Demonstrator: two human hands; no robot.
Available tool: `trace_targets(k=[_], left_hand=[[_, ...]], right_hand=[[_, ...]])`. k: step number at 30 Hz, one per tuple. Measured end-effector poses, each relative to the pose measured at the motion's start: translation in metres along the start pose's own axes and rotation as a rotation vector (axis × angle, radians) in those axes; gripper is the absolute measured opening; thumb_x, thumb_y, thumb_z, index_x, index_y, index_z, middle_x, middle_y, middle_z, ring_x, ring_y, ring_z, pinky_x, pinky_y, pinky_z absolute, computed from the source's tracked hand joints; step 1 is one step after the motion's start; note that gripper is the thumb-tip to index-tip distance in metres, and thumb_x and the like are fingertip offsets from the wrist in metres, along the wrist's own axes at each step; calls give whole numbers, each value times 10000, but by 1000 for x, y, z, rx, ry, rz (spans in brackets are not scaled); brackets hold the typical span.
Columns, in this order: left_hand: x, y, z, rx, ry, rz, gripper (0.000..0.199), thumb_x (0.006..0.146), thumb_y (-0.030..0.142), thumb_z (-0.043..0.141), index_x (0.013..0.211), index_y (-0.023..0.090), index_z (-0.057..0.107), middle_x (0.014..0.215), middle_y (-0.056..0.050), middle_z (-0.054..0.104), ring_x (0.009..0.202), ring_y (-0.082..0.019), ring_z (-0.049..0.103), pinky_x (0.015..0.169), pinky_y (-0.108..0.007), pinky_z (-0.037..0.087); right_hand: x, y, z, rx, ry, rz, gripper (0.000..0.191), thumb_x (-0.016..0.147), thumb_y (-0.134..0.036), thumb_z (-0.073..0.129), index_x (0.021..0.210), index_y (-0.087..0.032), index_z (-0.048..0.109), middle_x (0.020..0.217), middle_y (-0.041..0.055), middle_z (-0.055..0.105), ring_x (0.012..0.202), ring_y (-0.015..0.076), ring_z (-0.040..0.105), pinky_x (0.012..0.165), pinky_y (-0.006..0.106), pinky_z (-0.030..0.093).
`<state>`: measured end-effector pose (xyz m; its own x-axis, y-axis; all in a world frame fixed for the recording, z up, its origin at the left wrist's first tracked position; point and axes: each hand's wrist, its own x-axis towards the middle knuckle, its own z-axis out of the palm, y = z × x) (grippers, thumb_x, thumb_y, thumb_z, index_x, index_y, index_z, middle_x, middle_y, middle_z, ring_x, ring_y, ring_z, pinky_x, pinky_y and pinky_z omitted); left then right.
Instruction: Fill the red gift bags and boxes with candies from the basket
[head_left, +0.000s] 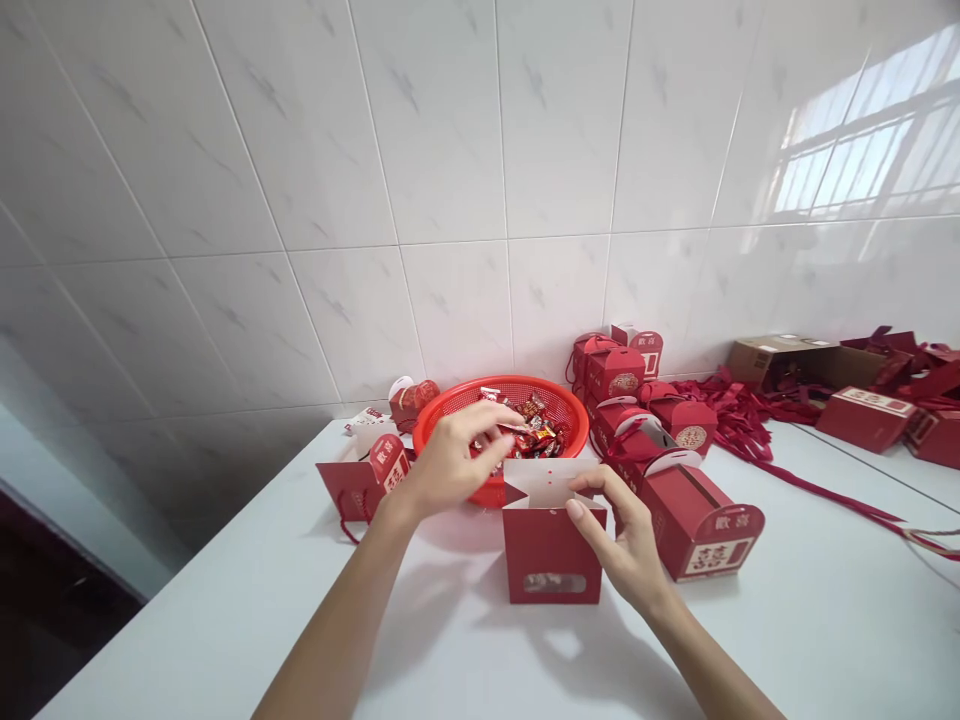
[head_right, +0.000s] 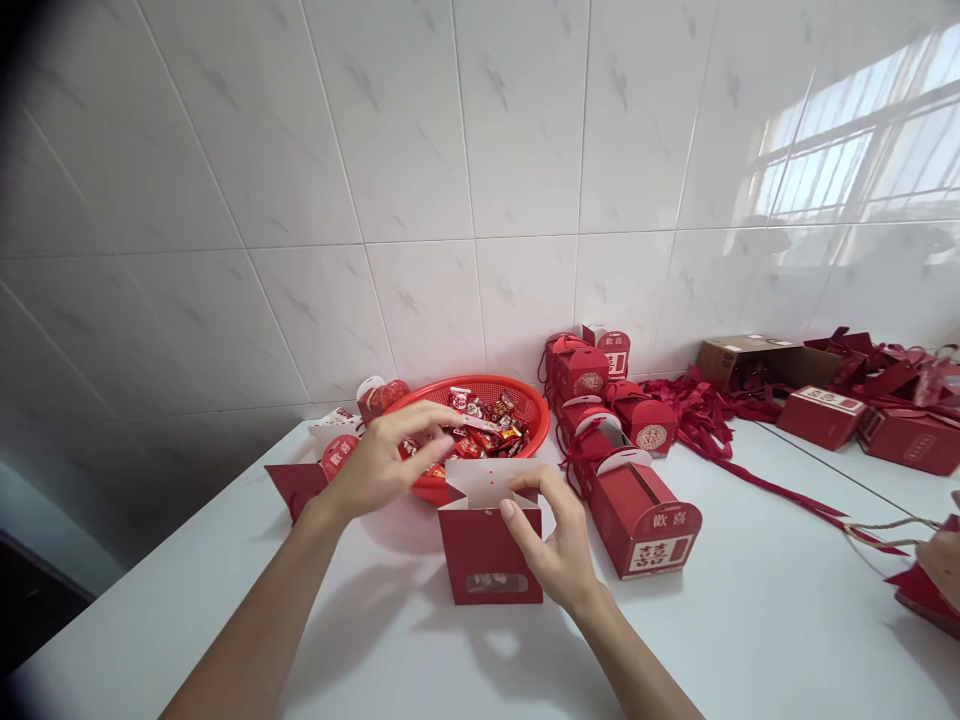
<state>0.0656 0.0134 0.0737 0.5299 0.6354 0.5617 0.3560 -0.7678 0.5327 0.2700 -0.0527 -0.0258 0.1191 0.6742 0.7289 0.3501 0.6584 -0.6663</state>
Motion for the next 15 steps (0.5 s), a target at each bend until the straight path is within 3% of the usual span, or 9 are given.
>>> trace_targets(k=[2,3,6,8,9,11,15], left_hand=[[4,-20,-8,50,33,-142,242,903,265,522,1003,172,721,1053,-73,738,940,-208,682,799,-288,536],[7,-32,-12,96,-26,-230,255,895,274,515,986,163,727,1044,-78,744,942,-217,683,797,-287,531],[18,-63,-13,228,-447,-439,320,838,282,565,1078,156,734,1049,-74,756,978,-237,684,799,-266,513],[29,-79,-5,322,-753,-505,342,801,279,595,1098,195,744,1068,-45,760,994,-234,681,796,-245,500],[35,-85,2,348,-835,-519,346,772,267,618,1087,213,752,1065,-33,763,981,-232,683,784,-238,498],[45,-94,16,388,-910,-536,355,700,235,662,1039,233,770,1043,-28,770,942,-237,690,758,-241,503],[55,-107,42,485,-935,-578,307,633,204,676,918,197,789,1034,-104,767,912,-299,692,740,-312,525]], right_hand=[[0,0,0,-1,2,-7,72,926,-290,609,928,-218,610,862,19,635,790,177,612,722,276,480],[-1,0,1,0,4,-8,72,926,-290,611,927,-218,608,863,19,635,790,176,611,719,273,479],[-1,1,2,4,2,-4,72,930,-289,608,929,-217,606,866,20,636,792,174,609,711,264,480],[-2,2,2,6,2,-9,68,933,-284,605,931,-216,606,869,21,636,798,172,608,715,259,481],[-2,3,2,7,3,-13,65,933,-281,606,932,-216,605,872,21,636,800,171,607,717,257,481],[-2,3,2,6,2,-16,64,934,-279,605,937,-215,604,873,19,633,799,167,606,718,253,482],[-2,2,2,-9,-8,-21,70,938,-279,595,946,-210,607,875,22,639,806,169,616,723,255,488]])
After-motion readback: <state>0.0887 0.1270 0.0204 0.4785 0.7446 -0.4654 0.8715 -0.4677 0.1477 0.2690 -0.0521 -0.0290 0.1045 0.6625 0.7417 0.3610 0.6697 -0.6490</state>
